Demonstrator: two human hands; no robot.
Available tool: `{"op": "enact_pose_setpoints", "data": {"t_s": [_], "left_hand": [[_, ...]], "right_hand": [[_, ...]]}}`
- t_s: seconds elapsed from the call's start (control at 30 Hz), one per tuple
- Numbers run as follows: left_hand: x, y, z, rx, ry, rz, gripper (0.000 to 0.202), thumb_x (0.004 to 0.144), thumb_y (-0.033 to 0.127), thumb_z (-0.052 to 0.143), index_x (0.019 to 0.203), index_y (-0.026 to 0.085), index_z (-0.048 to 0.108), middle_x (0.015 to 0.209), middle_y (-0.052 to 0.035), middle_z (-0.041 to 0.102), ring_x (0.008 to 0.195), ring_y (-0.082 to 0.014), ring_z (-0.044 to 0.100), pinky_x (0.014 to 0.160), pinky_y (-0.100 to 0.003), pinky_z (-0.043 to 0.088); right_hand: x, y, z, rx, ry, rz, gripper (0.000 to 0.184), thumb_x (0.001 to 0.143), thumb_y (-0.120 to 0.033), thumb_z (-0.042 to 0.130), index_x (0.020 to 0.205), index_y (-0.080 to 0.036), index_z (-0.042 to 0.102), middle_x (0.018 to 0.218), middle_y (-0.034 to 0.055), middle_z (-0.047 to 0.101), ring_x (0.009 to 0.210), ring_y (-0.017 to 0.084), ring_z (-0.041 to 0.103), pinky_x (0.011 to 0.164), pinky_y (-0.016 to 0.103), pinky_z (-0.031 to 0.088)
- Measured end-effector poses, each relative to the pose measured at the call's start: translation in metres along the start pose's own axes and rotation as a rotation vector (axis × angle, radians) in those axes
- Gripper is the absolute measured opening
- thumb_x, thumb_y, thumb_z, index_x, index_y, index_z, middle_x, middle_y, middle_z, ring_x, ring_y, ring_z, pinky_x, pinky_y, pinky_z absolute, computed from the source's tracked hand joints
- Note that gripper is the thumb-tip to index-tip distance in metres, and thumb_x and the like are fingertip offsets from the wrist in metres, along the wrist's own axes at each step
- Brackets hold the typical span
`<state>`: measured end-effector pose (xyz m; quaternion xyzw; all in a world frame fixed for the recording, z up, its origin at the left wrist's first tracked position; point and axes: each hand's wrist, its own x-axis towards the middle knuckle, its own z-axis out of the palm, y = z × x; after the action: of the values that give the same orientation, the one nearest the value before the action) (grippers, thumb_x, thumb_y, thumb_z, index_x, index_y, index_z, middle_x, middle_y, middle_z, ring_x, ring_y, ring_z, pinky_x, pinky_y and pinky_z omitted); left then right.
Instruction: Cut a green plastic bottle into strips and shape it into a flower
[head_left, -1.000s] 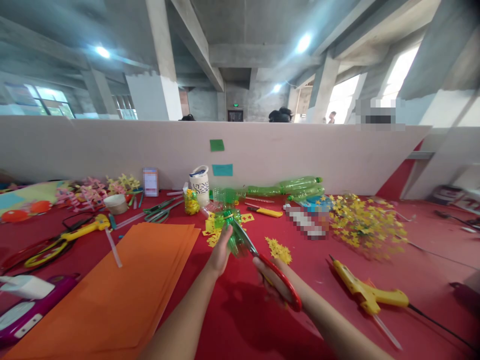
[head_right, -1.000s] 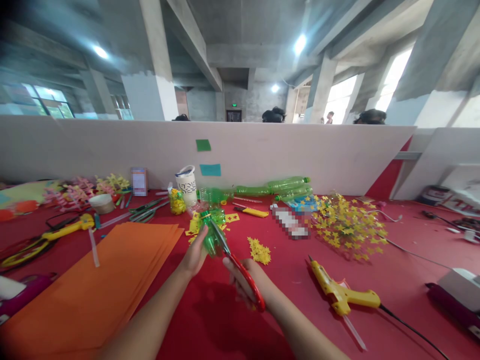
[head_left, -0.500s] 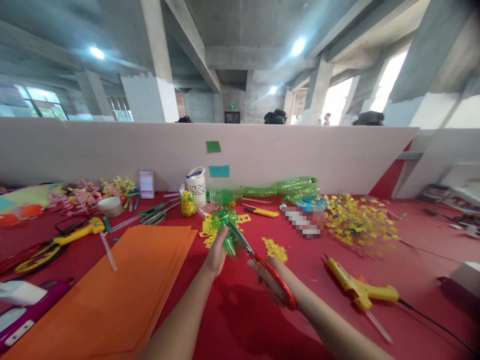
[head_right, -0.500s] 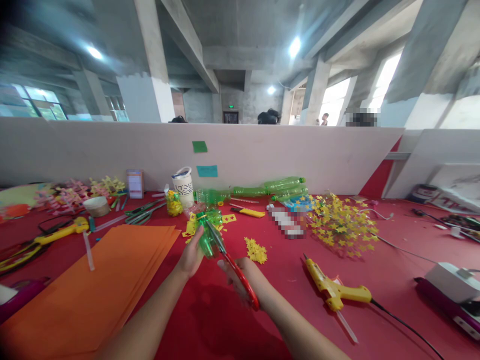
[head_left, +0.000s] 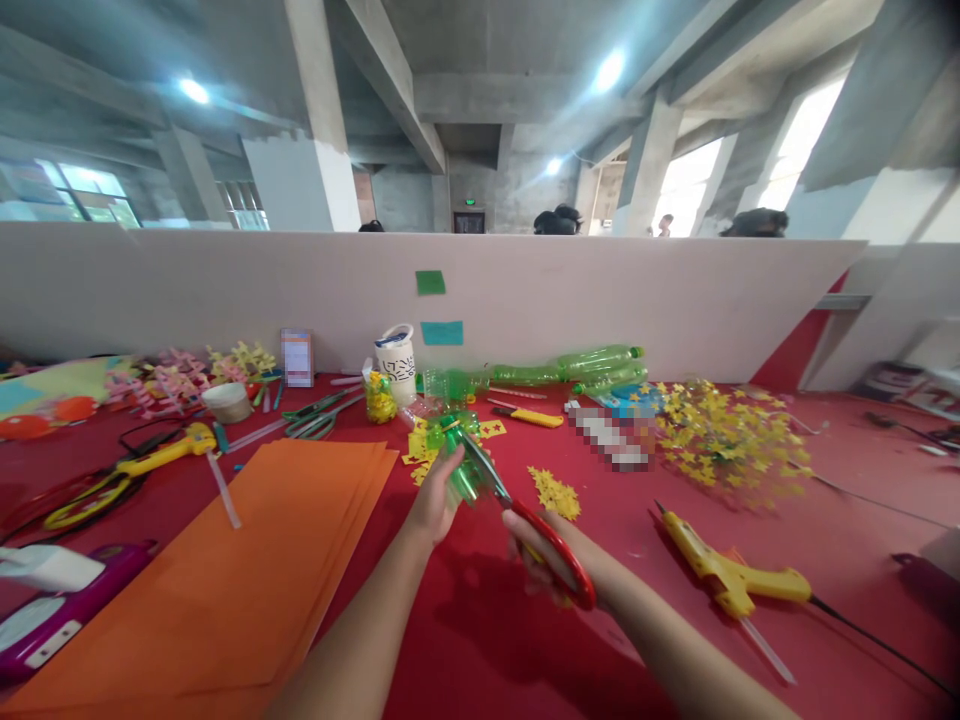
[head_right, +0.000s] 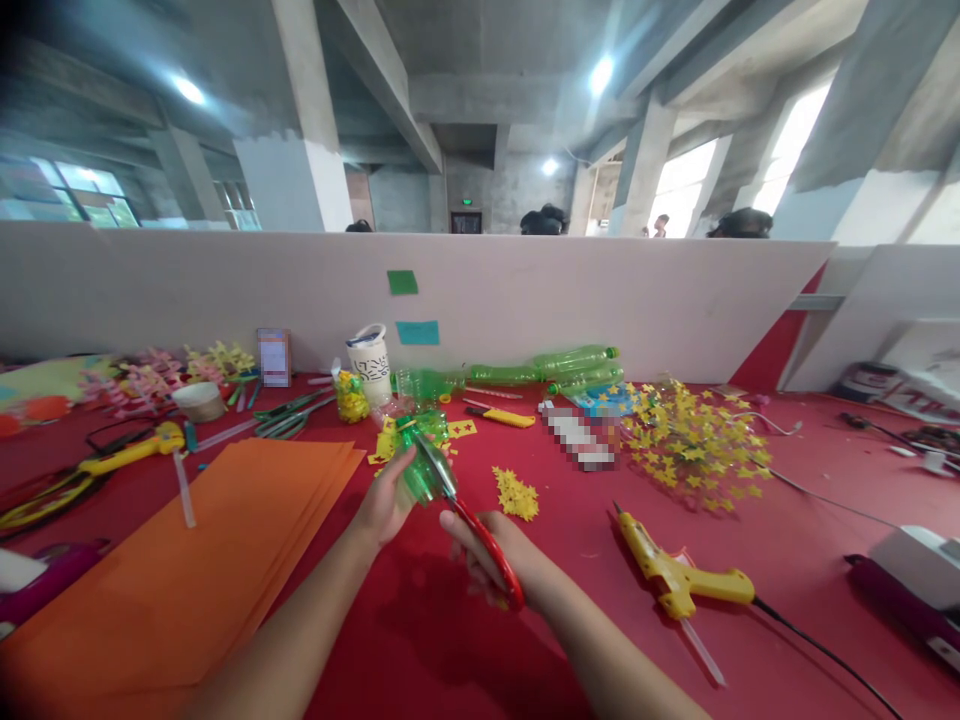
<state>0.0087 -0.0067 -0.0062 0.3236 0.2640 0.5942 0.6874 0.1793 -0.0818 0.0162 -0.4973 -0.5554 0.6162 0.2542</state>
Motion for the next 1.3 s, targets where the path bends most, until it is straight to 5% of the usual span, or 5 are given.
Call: {"op": "enact_pose_setpoints", "data": {"t_s": [0.23,0.6,0.8,1.0,1.3], "left_hand": [[0.004,0.015,-0.011,-0.131,0.011,0.027,0.024,0.08,0.036,0.058,0.095,0.017,0.061,0.089,-0.0071,0.07,0.086,-0.0229,0.066,0.072,-0.035,0.052],[0.002,0.018,-0.012,-0.176,0.017,0.008,0.027,0.077,0.032,0.056,0.098,0.015,0.061,0.089,-0.0102,0.07,0.087,-0.0269,0.066,0.072,-0.04,0.052],[0.004,0.018,-0.016,-0.234,0.041,0.044,0.025,0.078,0.033,0.056,0.094,0.015,0.061,0.088,-0.0103,0.07,0.086,-0.0255,0.066,0.074,-0.039,0.052],[0.008,0.026,-0.02,-0.328,0.134,0.1,0.015,0.076,0.029,0.06,0.083,0.015,0.062,0.08,-0.008,0.069,0.078,-0.0215,0.066,0.073,-0.037,0.052],[0.01,0.027,-0.021,-0.359,0.164,0.089,0.013,0.078,0.023,0.056,0.085,0.015,0.062,0.08,-0.0078,0.068,0.08,-0.021,0.066,0.074,-0.036,0.053]], "right_hand": [[0.0,0.003,0.0,-0.055,-0.074,-0.065,0.05,0.077,-0.065,0.049,0.067,-0.016,0.053,0.033,-0.0093,0.039,0.027,0.006,0.039,0.047,0.024,0.047],[-0.012,-0.007,-0.002,-0.058,-0.143,-0.111,0.047,0.082,-0.06,0.045,0.069,-0.017,0.054,0.035,-0.0107,0.037,0.028,0.005,0.038,0.051,0.023,0.049],[-0.011,-0.007,-0.006,-0.031,-0.127,-0.139,0.046,0.084,-0.06,0.044,0.07,-0.016,0.054,0.037,-0.0097,0.035,0.029,0.006,0.036,0.043,0.021,0.044],[-0.009,-0.007,-0.019,-0.245,0.047,-0.095,0.051,0.078,-0.065,0.047,0.071,-0.015,0.054,0.039,-0.0058,0.042,0.034,0.007,0.041,0.042,0.021,0.039],[-0.007,-0.006,-0.014,-0.369,-0.048,-0.039,0.053,0.073,-0.069,0.052,0.067,-0.016,0.051,0.043,-0.0047,0.043,0.04,0.008,0.045,0.038,0.017,0.032]]}}
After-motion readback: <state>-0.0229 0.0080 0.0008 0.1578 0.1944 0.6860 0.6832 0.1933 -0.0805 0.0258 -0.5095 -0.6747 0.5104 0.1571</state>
